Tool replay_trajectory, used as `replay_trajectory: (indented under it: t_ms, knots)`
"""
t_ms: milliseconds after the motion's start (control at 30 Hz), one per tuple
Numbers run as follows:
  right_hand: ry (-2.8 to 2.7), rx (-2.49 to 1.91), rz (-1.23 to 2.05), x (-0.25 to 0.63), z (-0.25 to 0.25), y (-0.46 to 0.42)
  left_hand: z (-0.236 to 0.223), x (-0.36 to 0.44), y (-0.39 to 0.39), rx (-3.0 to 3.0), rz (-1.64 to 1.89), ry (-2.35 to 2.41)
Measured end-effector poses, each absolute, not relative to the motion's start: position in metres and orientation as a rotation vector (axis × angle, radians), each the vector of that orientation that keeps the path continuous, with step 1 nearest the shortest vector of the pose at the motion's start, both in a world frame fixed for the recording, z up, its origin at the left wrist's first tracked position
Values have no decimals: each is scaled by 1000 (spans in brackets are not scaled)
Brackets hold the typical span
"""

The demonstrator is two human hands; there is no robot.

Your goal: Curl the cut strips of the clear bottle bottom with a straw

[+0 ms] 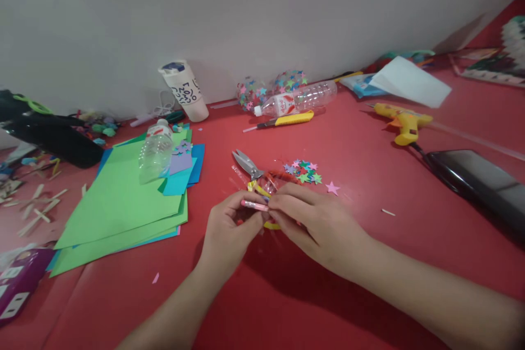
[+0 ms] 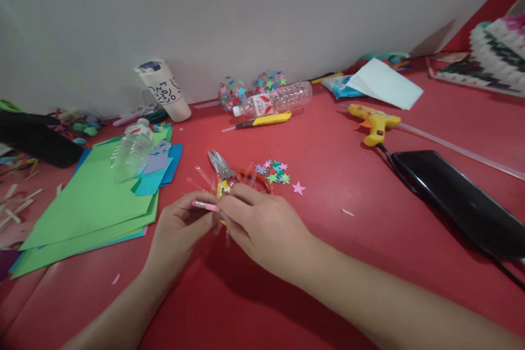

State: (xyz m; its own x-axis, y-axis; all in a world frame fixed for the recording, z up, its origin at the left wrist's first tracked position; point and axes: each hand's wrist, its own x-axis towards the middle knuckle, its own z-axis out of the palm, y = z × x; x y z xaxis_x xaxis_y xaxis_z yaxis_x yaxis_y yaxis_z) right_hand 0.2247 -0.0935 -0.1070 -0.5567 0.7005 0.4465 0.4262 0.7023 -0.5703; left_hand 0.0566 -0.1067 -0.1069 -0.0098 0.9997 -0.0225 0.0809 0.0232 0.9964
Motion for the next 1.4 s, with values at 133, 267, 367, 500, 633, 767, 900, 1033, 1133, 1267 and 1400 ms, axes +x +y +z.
replay_trajectory:
  t_ms: [133, 267, 367, 500, 633, 767, 900, 1033, 1133, 1267, 1400]
  knots:
    - [-2228, -839, 560, 224, -106, -93, -109, 56, -108, 1239, 1155, 1282]
    - [-2139, -839, 712, 224, -104, -90, -109, 56, -108, 1229, 1176, 1281]
    - [-2008, -916, 887, 225, -102, -87, -106, 56, -107, 1236, 1163, 1286]
    - [-1831, -974, 1159, 226, -101, -84, -106, 57, -105, 1266, 1140, 1236]
    - [-1744, -982, 1282, 225, -102, -81, -107, 56, -105, 1281, 1143, 1248]
    - [-1718, -998, 1311, 225, -102, -80, -109, 56, -106, 1231, 1126, 1251]
    - [-1736, -1009, 1284, 224, -100, -82, -109, 57, -106, 1163, 1169, 1247]
    - [-1786, -1018, 1194, 223, -99, -83, -106, 60, -106, 1119, 1171, 1254]
    - [-1829, -1032, 1111, 224, -99, -83, -105, 61, -107, 1164, 1165, 1302]
    - [-1856, -1045, 1074, 224, -100, -83, -107, 60, -109, 1277, 1168, 1349]
    - [-1849, -1072, 1096, 223, -98, -84, -108, 60, -110, 1315, 1168, 1347]
